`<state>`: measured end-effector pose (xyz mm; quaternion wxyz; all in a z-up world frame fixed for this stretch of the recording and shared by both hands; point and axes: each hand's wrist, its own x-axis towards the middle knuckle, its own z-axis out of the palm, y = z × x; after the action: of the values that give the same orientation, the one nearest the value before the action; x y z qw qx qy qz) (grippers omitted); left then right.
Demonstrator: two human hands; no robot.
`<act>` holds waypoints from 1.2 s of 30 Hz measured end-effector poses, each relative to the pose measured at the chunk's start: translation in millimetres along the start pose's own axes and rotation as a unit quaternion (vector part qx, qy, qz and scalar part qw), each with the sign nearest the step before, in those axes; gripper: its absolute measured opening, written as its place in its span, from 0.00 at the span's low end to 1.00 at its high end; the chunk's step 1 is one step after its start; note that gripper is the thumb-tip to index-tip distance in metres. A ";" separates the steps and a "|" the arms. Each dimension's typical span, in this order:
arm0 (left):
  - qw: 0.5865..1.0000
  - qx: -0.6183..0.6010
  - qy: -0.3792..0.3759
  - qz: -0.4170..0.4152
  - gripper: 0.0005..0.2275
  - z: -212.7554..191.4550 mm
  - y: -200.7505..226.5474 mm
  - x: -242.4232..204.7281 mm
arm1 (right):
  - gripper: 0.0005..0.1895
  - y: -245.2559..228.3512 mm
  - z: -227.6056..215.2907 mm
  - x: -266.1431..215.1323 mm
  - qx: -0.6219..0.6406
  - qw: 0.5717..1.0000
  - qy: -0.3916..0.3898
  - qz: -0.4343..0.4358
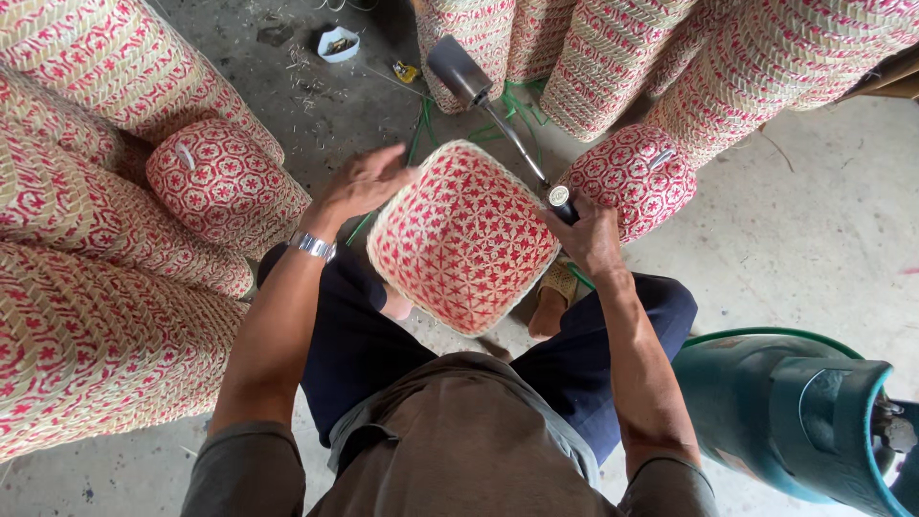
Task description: The person uses a handheld blowtorch to apply flame to the surface of woven baskets. They rotate each basket to treat different sides and then place it back on the floor among other similar baskets.
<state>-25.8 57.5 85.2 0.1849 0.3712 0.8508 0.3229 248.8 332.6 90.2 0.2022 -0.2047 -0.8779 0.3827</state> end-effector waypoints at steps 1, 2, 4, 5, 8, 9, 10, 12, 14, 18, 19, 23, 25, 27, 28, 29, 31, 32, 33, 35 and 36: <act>0.998 0.019 -0.051 -0.014 0.32 7.3 -8.5 5.3 | 0.20 -1.8 -0.3 -0.6 0.001 1.000 -0.006 -0.014; 0.996 0.032 -0.083 -0.022 0.27 18.8 -19.5 6.5 | 0.20 -2.5 -1.9 -1.5 0.001 1.000 -0.010 -0.026; 0.987 0.059 -0.148 -0.034 0.25 46.2 -43.5 6.3 | 0.20 -3.9 -4.8 -2.5 -0.007 0.999 -0.022 -0.024; 0.988 0.039 -0.144 -0.049 0.24 58.6 -55.3 4.4 | 0.20 -4.9 -5.3 -2.7 -0.014 0.999 -0.030 -0.009; 0.990 -0.049 -0.106 -0.076 0.19 91.1 -83.8 -12.4 | 0.19 -7.8 -9.2 -3.8 -0.028 0.998 0.005 -0.059; 0.990 -0.097 -0.075 -0.072 0.17 99.0 -89.0 -16.3 | 0.19 -9.6 -10.4 -3.7 -0.031 0.995 0.025 -0.093; 0.986 -0.146 -0.041 -0.071 0.14 104.3 -93.3 -24.1 | 0.20 -11.3 -13.2 -5.5 -0.031 0.995 0.031 -0.094; 0.909 -0.379 -0.027 -0.172 0.10 107.4 -92.8 -35.0 | 0.21 -15.0 -21.1 -13.8 -0.032 0.994 0.046 -0.097; 0.834 -0.515 -0.001 -0.198 0.12 104.4 -84.8 -47.4 | 0.17 -18.7 -22.9 -24.6 -0.029 0.999 -0.032 -0.027; 0.772 -0.608 0.078 -0.167 0.17 102.9 -65.7 -58.1 | 0.17 -23.5 6.6 -41.5 -0.043 0.982 -0.181 -0.015; 0.754 -0.627 0.097 -0.170 0.17 104.7 -62.6 -57.2 | 0.17 -23.4 21.3 -41.5 -0.060 0.985 -0.158 -0.033; 0.735 -0.644 0.154 -0.147 0.17 113.6 -60.0 -54.9 | 0.16 -17.6 59.0 -42.7 -0.035 0.988 -0.123 -0.085; 0.717 -0.656 0.169 -0.161 0.16 117.4 -67.4 -55.0 | 0.16 -15.7 66.5 -42.7 -0.015 0.986 -0.144 -0.084; 0.709 -0.661 0.186 -0.159 0.15 122.1 -78.0 -55.9 | 0.18 -14.3 70.9 -42.7 -0.035 0.983 -0.170 -0.062; 0.705 -0.665 0.193 -0.157 0.15 125.0 -83.5 -54.6 | 0.17 -13.9 73.1 -42.9 -0.040 0.987 -0.152 -0.037; 0.702 -0.666 0.203 -0.154 0.14 128.1 -88.7 -53.7 | 0.16 -13.7 76.0 -43.2 -0.044 0.990 -0.134 -0.013; 0.693 -0.668 0.227 -0.146 0.12 133.1 -95.8 -51.1 | 0.16 -10.3 76.0 -38.8 -0.047 0.991 -0.125 -0.004; 0.686 -0.672 0.235 -0.152 0.12 134.5 -97.3 -51.3 | 0.15 -7.3 73.6 -37.4 -0.044 0.990 -0.134 -0.016; 0.679 -0.675 0.243 -0.158 0.12 134.9 -96.9 -51.6 | 0.15 -5.3 72.6 -36.5 -0.041 0.989 -0.142 -0.029; 0.675 -0.679 0.250 -0.145 0.13 131.9 -90.1 -50.3 | 0.15 -5.4 73.9 -37.2 -0.072 0.987 -0.141 -0.038; 0.677 -0.679 0.253 -0.129 0.15 130.6 -84.4 -52.2 | 0.15 -6.7 74.5 -37.3 -0.086 0.985 -0.141 -0.043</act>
<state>37.6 28.6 -63.3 0.2041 -0.0660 0.4510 0.8663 240.5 265.4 41.3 0.0738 -0.1276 -0.9354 0.3214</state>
